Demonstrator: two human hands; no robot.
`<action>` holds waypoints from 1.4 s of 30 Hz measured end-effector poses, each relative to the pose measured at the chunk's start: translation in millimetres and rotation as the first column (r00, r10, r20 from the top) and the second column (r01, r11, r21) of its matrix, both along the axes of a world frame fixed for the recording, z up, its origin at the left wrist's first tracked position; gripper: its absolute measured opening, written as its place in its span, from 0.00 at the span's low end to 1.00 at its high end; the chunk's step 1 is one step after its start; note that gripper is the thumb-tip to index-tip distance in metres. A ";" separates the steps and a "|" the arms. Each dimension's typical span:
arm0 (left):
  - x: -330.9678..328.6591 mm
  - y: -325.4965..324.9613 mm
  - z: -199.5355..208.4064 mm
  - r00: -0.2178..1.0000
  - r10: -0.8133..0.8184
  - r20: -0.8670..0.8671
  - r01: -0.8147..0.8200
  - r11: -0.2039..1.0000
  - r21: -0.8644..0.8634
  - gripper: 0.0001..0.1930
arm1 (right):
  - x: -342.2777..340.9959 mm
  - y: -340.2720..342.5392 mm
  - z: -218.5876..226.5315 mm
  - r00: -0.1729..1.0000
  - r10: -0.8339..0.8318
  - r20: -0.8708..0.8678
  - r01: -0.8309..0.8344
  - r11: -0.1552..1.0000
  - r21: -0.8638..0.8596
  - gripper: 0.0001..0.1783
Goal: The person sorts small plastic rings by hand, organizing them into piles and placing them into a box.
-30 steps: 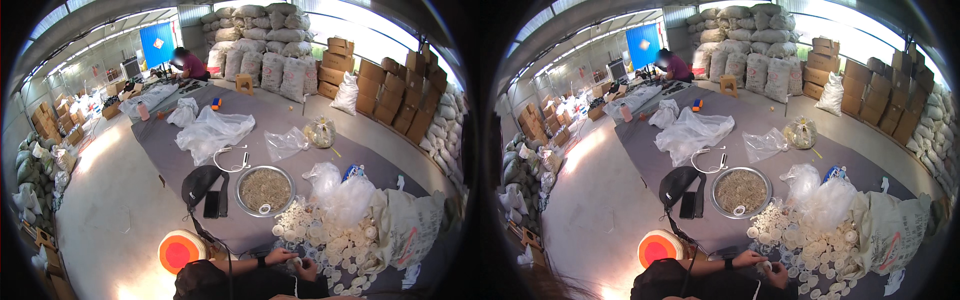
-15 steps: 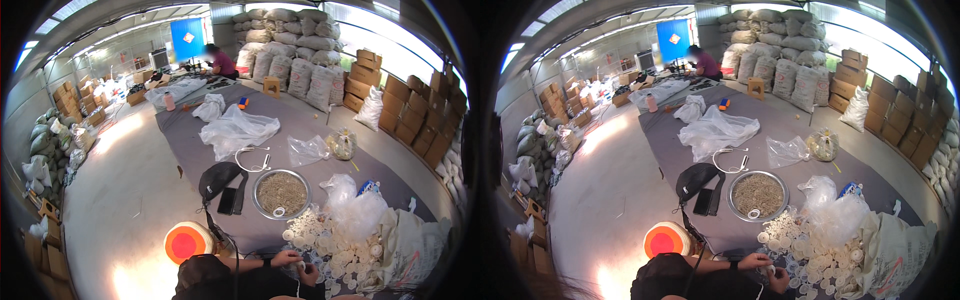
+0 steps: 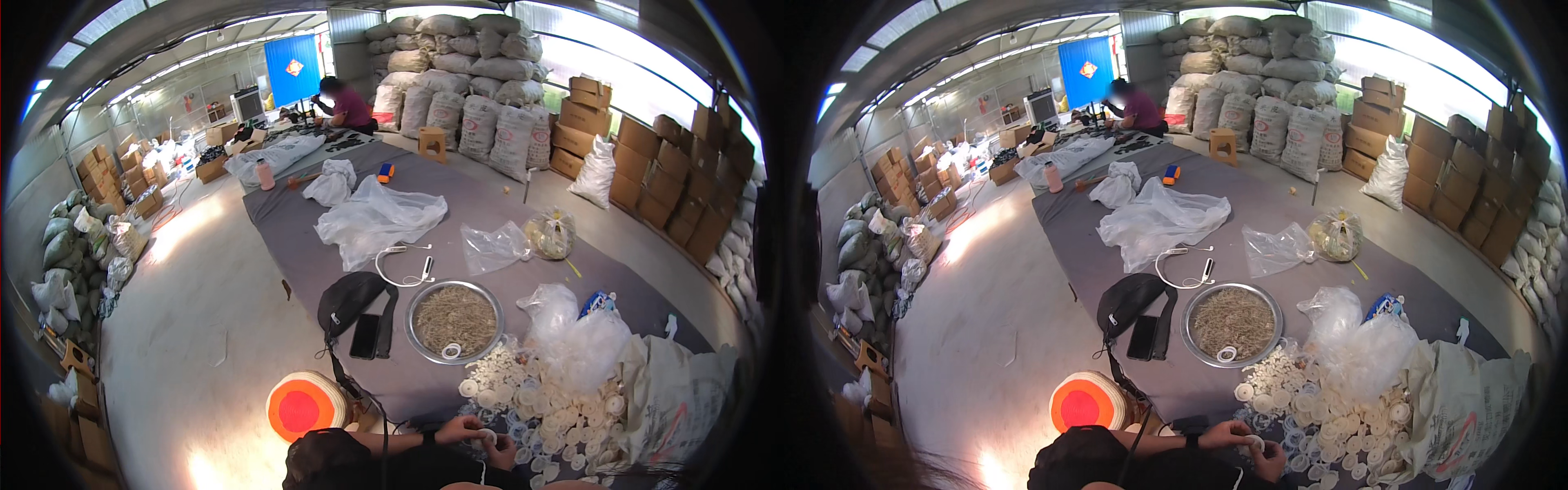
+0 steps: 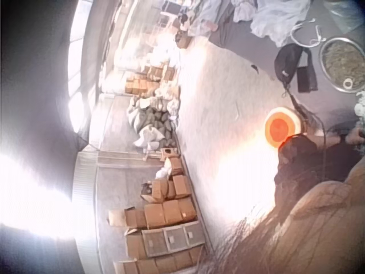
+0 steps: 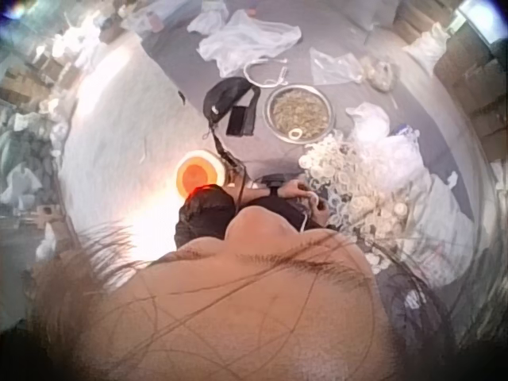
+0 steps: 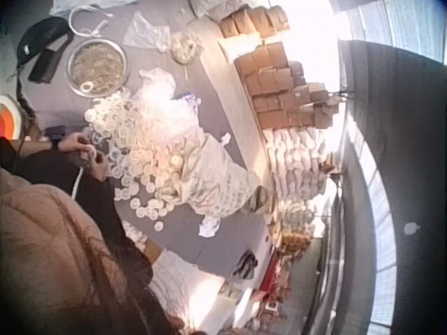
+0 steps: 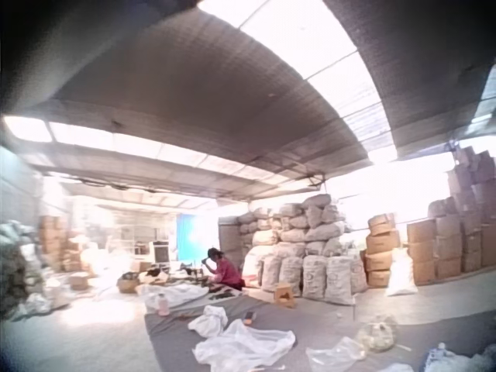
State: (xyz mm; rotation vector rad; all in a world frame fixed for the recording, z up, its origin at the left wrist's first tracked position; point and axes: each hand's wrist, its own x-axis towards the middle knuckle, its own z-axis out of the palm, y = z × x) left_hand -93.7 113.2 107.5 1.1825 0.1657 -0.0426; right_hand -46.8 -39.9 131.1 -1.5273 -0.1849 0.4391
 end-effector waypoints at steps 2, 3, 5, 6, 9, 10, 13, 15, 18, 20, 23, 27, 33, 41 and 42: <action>-0.9 -2.3 -7.1 0.999 -0.012 -0.046 0.012 1.000 -0.013 0.16 | 2.0 -1.7 -5.0 1.000 0.018 -0.021 -0.019 1.000 -0.020 0.14; 1.9 -5.4 -9.2 0.999 -0.003 -0.036 0.002 1.000 -0.021 0.16 | 2.9 -4.2 -6.6 0.999 0.023 -0.040 -0.024 0.999 -0.033 0.14; 4.5 -8.7 -6.0 0.999 -0.003 -0.032 0.002 1.000 -0.030 0.15 | 5.9 -5.3 -4.9 0.999 0.002 -0.039 -0.002 1.000 -0.014 0.14; 5.9 -9.1 -0.4 1.000 0.003 -0.021 -0.003 1.000 -0.017 0.15 | 7.0 -5.2 -3.4 0.999 -0.005 -0.034 0.005 1.000 0.006 0.14; 7.7 -7.6 12.1 1.000 -0.003 -0.017 0.003 1.000 0.029 0.14 | 5.5 -6.1 1.6 0.998 0.002 -0.066 0.005 0.994 0.107 0.14; 7.4 -7.4 13.5 1.000 -0.008 -0.019 0.009 0.998 0.062 0.14 | 5.2 -7.4 0.7 0.997 -0.004 -0.071 0.012 0.994 0.108 0.14; 6.1 -8.7 9.3 0.999 -0.020 -0.027 0.020 1.000 -0.006 0.13 | 7.1 -12.6 -5.3 0.998 0.048 -0.033 -0.047 0.998 0.041 0.14; 5.6 -11.4 11.3 0.998 -0.027 -0.063 0.026 0.999 -0.022 0.14 | 8.4 -15.7 -12.1 0.999 0.046 0.021 -0.043 0.993 -0.111 0.13; 6.3 -13.5 13.6 0.988 -0.078 -0.133 0.069 0.995 -0.065 0.15 | 8.7 -22.7 -18.9 0.998 0.063 0.005 -0.062 0.993 -0.102 0.13; 6.0 -17.5 15.5 0.977 -0.120 -0.175 0.111 0.992 -0.060 0.19 | 8.2 -24.5 -11.0 0.998 0.059 0.026 -0.055 0.987 -0.148 0.13; 6.7 -20.7 -4.1 0.937 -0.205 -0.283 0.200 0.979 -0.048 0.20 | 9.2 -25.7 -5.1 0.993 0.037 0.109 -0.015 0.980 -0.196 0.15; 7.6 -14.6 2.3 0.933 -0.180 -0.312 0.198 0.980 0.029 0.17 | 7.0 -21.7 5.6 0.997 0.034 0.066 -0.018 0.974 -0.227 0.15; 5.2 -15.8 17.5 0.933 -0.030 -0.359 0.038 0.999 0.015 0.11 | 6.7 -20.3 7.8 0.998 0.066 0.023 -0.060 0.974 -0.219 0.14; 36.6 -42.3 9.9 0.934 -0.052 -0.354 0.015 0.994 -0.108 0.10 | 20.6 -44.7 3.2 0.992 -0.030 -0.123 0.030 1.000 0.004 0.13; 42.6 -45.2 8.1 0.914 -0.074 -0.400 0.024 0.991 -0.128 0.11 | 24.3 -50.0 1.2 0.989 -0.045 -0.140 0.046 0.999 0.001 0.13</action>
